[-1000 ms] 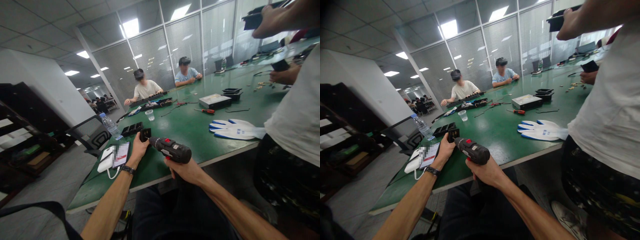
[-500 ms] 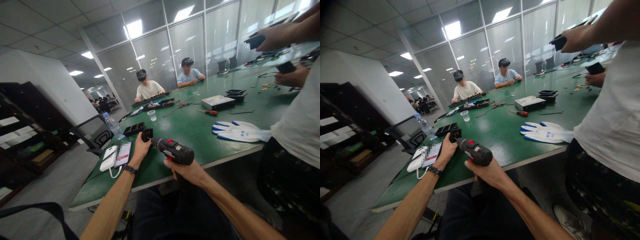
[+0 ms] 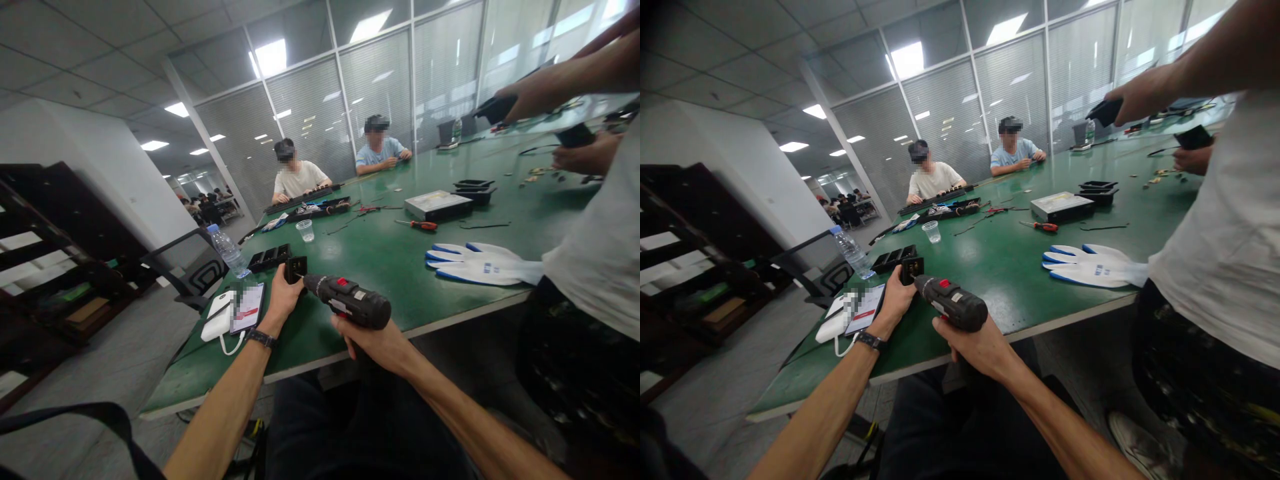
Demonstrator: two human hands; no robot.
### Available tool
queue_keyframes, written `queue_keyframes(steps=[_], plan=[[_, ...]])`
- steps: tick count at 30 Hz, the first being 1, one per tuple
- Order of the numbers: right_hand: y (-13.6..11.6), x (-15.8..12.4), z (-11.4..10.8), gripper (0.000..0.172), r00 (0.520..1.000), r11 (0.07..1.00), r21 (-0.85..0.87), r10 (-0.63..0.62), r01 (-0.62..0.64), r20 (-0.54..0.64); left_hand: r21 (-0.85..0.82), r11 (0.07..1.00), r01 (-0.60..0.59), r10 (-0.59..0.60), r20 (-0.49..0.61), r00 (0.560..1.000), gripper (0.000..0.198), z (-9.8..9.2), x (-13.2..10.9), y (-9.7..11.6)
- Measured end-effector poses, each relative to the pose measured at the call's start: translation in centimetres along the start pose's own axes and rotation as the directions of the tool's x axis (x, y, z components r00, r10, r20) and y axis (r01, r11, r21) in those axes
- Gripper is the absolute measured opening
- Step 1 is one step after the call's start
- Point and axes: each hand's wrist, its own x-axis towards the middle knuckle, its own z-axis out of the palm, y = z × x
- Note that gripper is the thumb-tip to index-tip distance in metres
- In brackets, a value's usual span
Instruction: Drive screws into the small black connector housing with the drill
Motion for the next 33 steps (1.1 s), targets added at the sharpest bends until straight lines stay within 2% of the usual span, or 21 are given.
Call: queue_keyframes(steps=[12, 18, 27, 33], plan=[[0.01, 0.1, 0.21, 0.028, 0.998, 0.998, 0.046, 0.046, -0.044, -0.04, 0.005, 1.0, 0.006, -0.006, -0.016, 1.0, 0.044, 0.02, -0.07, 0.29], [0.32, 0.15, 0.37, 0.028, 0.997, 0.991, 0.124, 0.057, -0.05, -0.046, -0.017, 1.0, 0.022, -0.022, -0.024, 0.999, 0.047, 0.01, -0.02, 0.3], [0.01, 0.22, 0.46, 0.021, 0.996, 0.981, 0.182, 0.073, -0.064, -0.045, -0.013, 0.999, 0.034, -0.034, -0.02, 0.999, 0.05, -0.02, -0.07, 0.24], [0.17, 0.3, 0.42, 0.026, 0.996, 0.987, 0.15, 0.072, -0.064, -0.047, -0.007, 0.999, 0.034, -0.034, -0.014, 0.999, 0.05, -0.17, 0.02, 0.28]])
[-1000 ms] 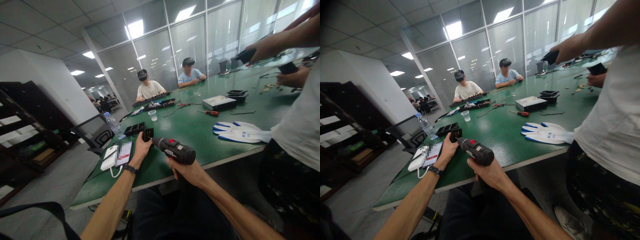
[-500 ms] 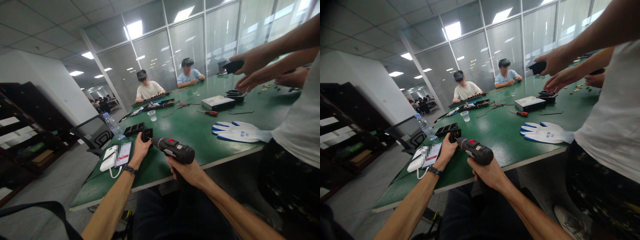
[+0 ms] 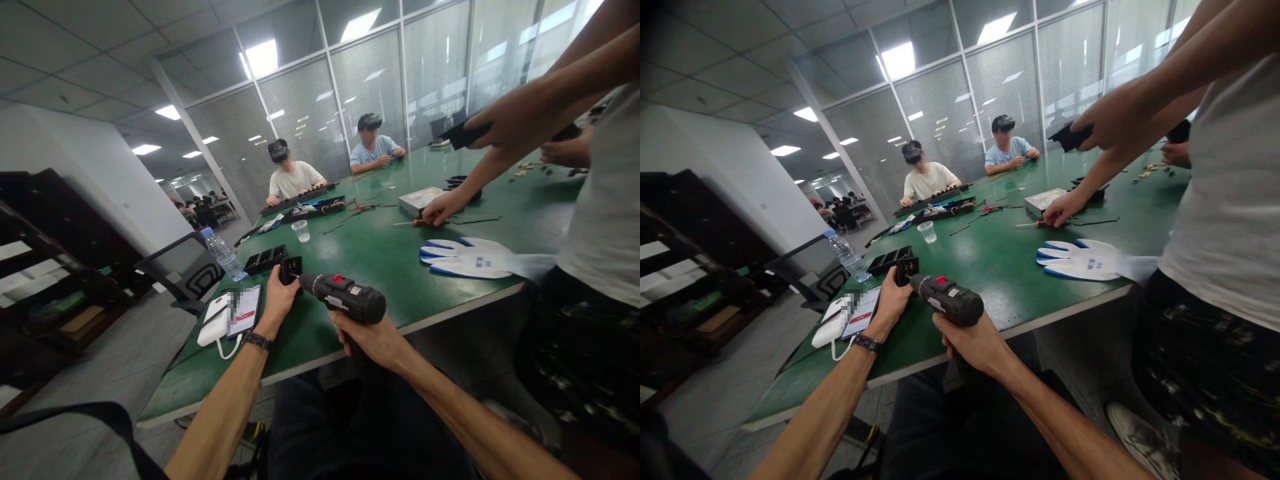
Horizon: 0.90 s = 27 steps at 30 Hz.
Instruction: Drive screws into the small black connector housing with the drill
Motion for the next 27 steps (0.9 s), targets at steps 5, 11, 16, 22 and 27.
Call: queue_keyframes(steps=[5, 11, 16, 22, 27], plan=[[-0.03, -0.2, 0.0, 0.024, 0.999, 0.992, -0.113, -0.048, 0.051, 0.023, -0.026, 1.0, 0.008, -0.007, 0.013, 1.0, 0.049, -0.02, -0.16, -0.18], [-0.56, -0.79, 0.5, 0.023, 0.994, 0.959, -0.26, -0.108, 0.109, 0.017, -0.099, 0.989, 0.109, -0.107, 0.031, 0.994, 0.054, 0.25, -0.29, -0.28], [-0.78, -0.76, 0.66, 0.017, 0.983, 0.933, -0.312, -0.184, 0.179, 0.016, -0.119, 0.982, 0.146, -0.141, 0.051, 0.989, 0.051, 0.22, -0.33, -0.41], [-0.7, -0.8, 0.59, 0.021, 0.991, 0.936, -0.327, -0.135, 0.132, 0.013, -0.135, 0.978, 0.16, -0.158, 0.029, 0.987, 0.052, 0.19, -0.29, -0.76], [-0.72, -0.84, 0.59, 0.02, 0.99, 0.933, -0.336, -0.138, 0.13, -0.001, -0.135, 0.977, 0.166, -0.166, 0.015, 0.986, 0.05, 0.19, -0.18, -0.99]])
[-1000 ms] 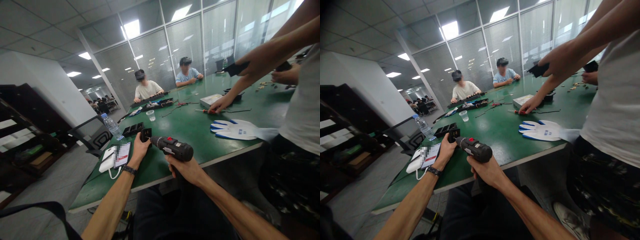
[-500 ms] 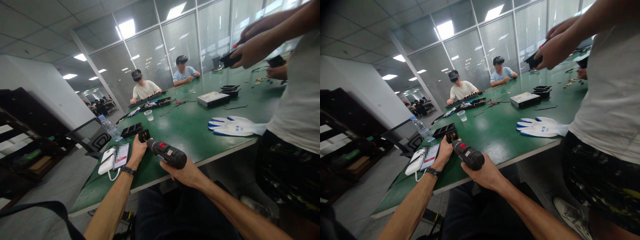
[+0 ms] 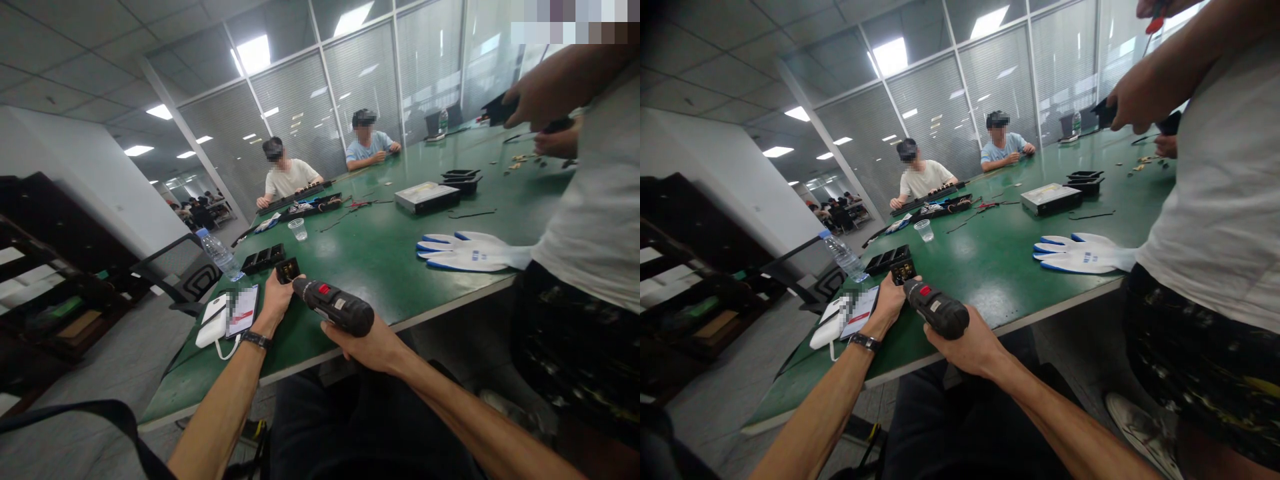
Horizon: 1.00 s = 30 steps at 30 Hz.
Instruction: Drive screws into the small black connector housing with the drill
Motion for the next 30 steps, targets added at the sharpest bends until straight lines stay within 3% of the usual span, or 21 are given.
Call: queue_keyframes(steps=[16, 30], plan=[[0.49, 0.06, -0.03, 0.014, 0.998, 0.998, 0.046, 0.038, -0.04, 0.042, -0.054, 0.998, 0.019, -0.019, 0.003, 1.0, 0.052, 0.15, -0.08, 0.16], [0.59, 0.2, -0.05, 0.019, 0.998, 0.997, 0.048, 0.053, -0.055, 0.046, -0.06, 0.998, 0.019, -0.02, -0.016, 1.0, 0.051, 0.49, -0.48, 0.96]])
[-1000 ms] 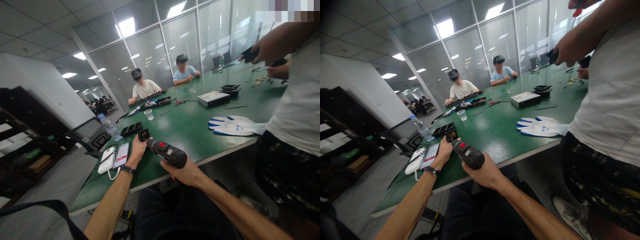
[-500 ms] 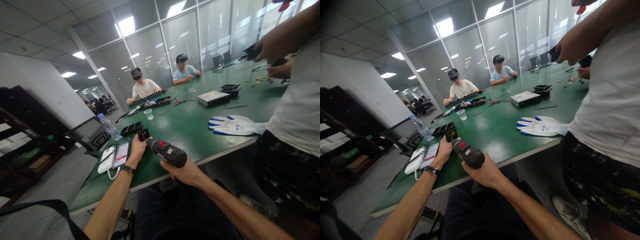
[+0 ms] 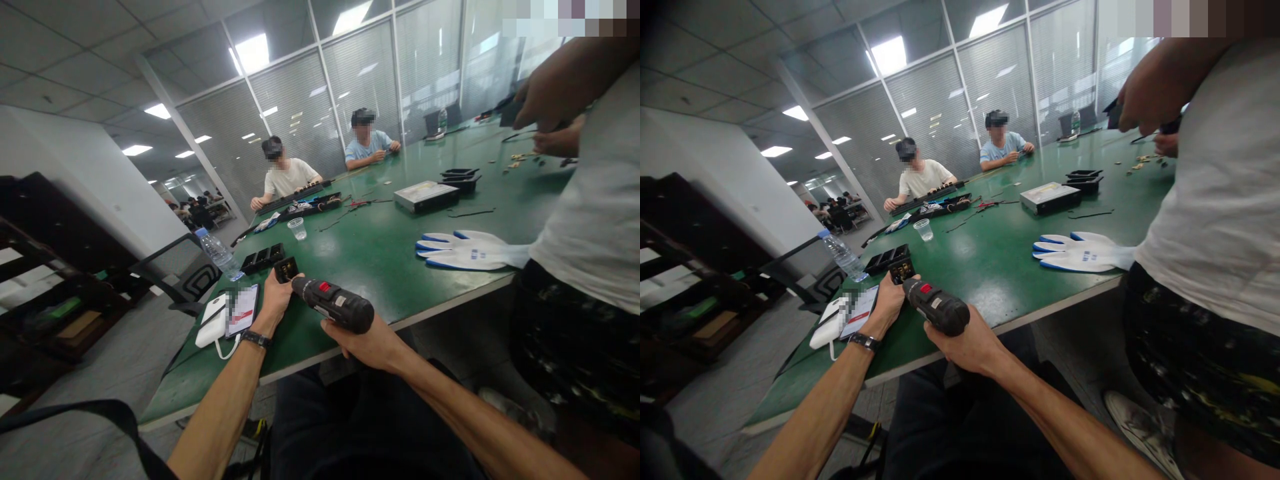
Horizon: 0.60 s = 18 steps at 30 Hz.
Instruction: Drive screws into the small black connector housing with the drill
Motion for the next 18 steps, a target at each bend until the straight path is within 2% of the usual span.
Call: queue_keyframes(steps=[18], plan=[[0.38, -0.08, 0.07, 0.018, 1.0, 0.997, 0.082, -0.003, 0.003, 0.006, -0.056, 0.998, 0.039, -0.038, 0.016, 0.999, 0.055, 0.2, -0.25, 0.57]])
